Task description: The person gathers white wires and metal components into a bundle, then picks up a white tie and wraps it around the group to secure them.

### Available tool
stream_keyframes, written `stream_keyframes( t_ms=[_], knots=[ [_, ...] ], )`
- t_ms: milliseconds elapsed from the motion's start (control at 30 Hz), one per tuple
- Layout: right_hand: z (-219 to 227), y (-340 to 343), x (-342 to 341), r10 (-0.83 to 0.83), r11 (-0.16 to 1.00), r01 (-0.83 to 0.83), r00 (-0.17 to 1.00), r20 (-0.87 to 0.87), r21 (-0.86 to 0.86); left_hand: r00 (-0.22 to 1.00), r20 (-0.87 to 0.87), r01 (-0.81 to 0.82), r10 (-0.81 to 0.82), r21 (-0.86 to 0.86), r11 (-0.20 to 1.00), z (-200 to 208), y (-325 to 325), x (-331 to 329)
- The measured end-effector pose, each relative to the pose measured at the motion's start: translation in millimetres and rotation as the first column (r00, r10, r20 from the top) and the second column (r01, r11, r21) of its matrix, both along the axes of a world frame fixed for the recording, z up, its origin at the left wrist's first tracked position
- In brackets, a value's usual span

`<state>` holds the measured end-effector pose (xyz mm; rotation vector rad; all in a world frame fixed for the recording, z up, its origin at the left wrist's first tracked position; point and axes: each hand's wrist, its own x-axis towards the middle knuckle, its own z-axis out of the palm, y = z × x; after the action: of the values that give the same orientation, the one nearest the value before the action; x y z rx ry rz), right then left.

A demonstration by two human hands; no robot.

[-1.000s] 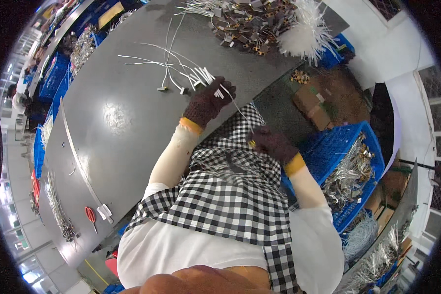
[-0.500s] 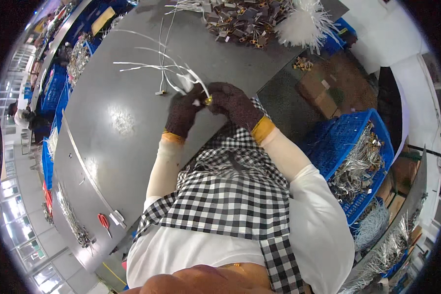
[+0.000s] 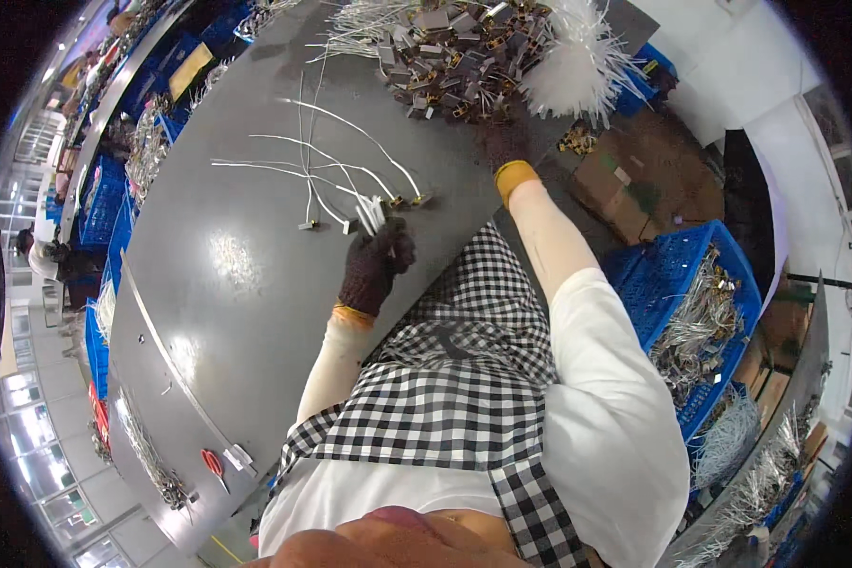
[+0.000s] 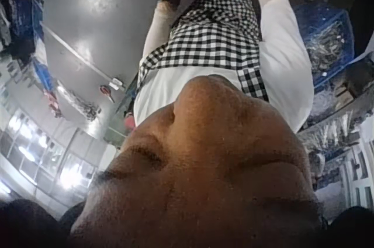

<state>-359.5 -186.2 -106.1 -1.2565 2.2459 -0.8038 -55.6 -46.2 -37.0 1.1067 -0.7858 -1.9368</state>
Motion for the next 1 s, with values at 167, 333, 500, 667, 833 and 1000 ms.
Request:
stream_keyframes(
  t_ms=[167, 333, 500, 667, 833, 1000],
  knots=[
    [-43.6, 15.6, -14.1, -0.094, 0.912, 0.152, 0.982, 0.166, -0.380, 0.986, 0.092, 0.155, -0.136, -0.250, 0.956, 9.6, -3.8, -31.2],
    [21.4, 18.0, 22.3, -0.036, 0.907, 0.074, 0.995, 0.098, -0.414, 0.800, 0.598, 0.510, -0.045, -0.639, 0.576, 16.9, 1.7, -22.0],
    [-69.4, -0.5, -47.2, -0.139, 0.677, 0.070, 0.990, -0.034, -0.732, 0.958, -0.046, 0.269, -0.284, -0.211, 0.940, -3.8, 7.6, -44.7],
    [24.4, 68.5, 13.7, -0.142, 0.939, 0.141, 0.990, 0.018, -0.315, 0.932, 0.310, 0.324, -0.189, -0.475, 0.818, 16.6, 12.2, -25.7],
    [4.5, 173.2, -18.0, 0.201, 0.964, -0.215, 0.974, -0.104, -0.156, 0.870, 0.475, 0.379, -0.135, -0.467, 0.799, -7.6, -6.2, -62.6],
    [32.3, 313.7, -26.8, 0.254, 0.967, -0.236, 0.923, 0.288, -0.096, 0.694, 0.712, 0.633, 0.110, -0.675, 0.380, -27.0, -11.8, -129.2]
  ],
)
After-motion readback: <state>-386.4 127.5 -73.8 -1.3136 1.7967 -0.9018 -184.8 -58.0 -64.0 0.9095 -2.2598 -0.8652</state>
